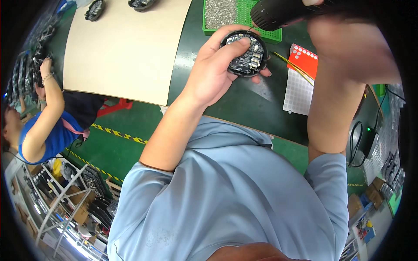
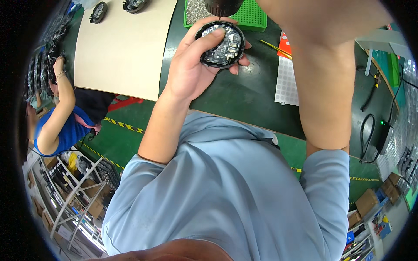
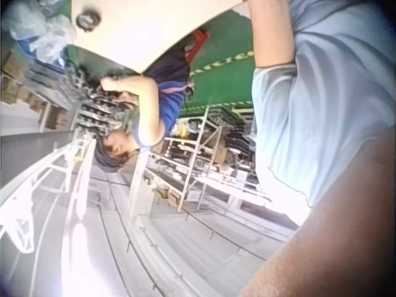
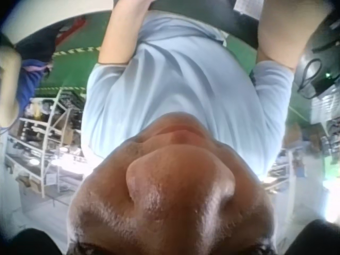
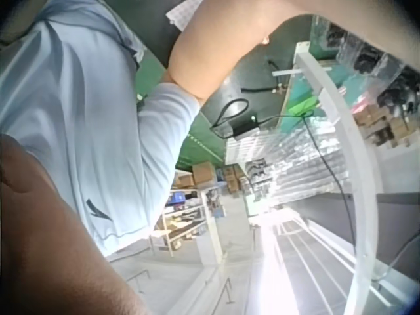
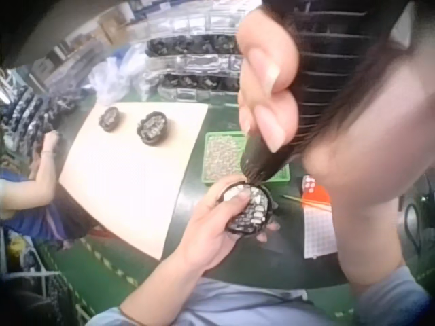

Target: Assembling and securing components of an LED circuit board using a manual electric screwdriver.

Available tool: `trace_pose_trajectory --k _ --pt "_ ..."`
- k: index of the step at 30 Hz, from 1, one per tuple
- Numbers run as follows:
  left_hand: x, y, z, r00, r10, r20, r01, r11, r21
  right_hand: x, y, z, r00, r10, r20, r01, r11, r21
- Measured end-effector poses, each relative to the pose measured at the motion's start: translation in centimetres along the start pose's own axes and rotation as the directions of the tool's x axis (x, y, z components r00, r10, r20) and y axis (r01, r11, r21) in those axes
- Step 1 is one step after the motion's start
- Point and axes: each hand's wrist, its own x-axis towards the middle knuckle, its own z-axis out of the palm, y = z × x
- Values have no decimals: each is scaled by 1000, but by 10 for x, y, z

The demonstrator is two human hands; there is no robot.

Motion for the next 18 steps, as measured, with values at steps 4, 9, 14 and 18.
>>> trace_pose_trajectory --k 4,9,14,18 --pt "1 -1 0 1000 -3 12 3 1000 -7 -2 11 2 999 31 13 -31 999 30" --pt "7 -2 -1 999 19 32 -16 996 -88 -9 28 -17 996 81 23 -83 995 60" --pt "6 -4 -2 1000 22 20 -20 995 -97 -11 43 -24 994 106 28 -108 991 79" --pt "5 -3 -2 1000 9 15 -7 995 -101 -13 44 -23 992 117 40 -120 988 98"
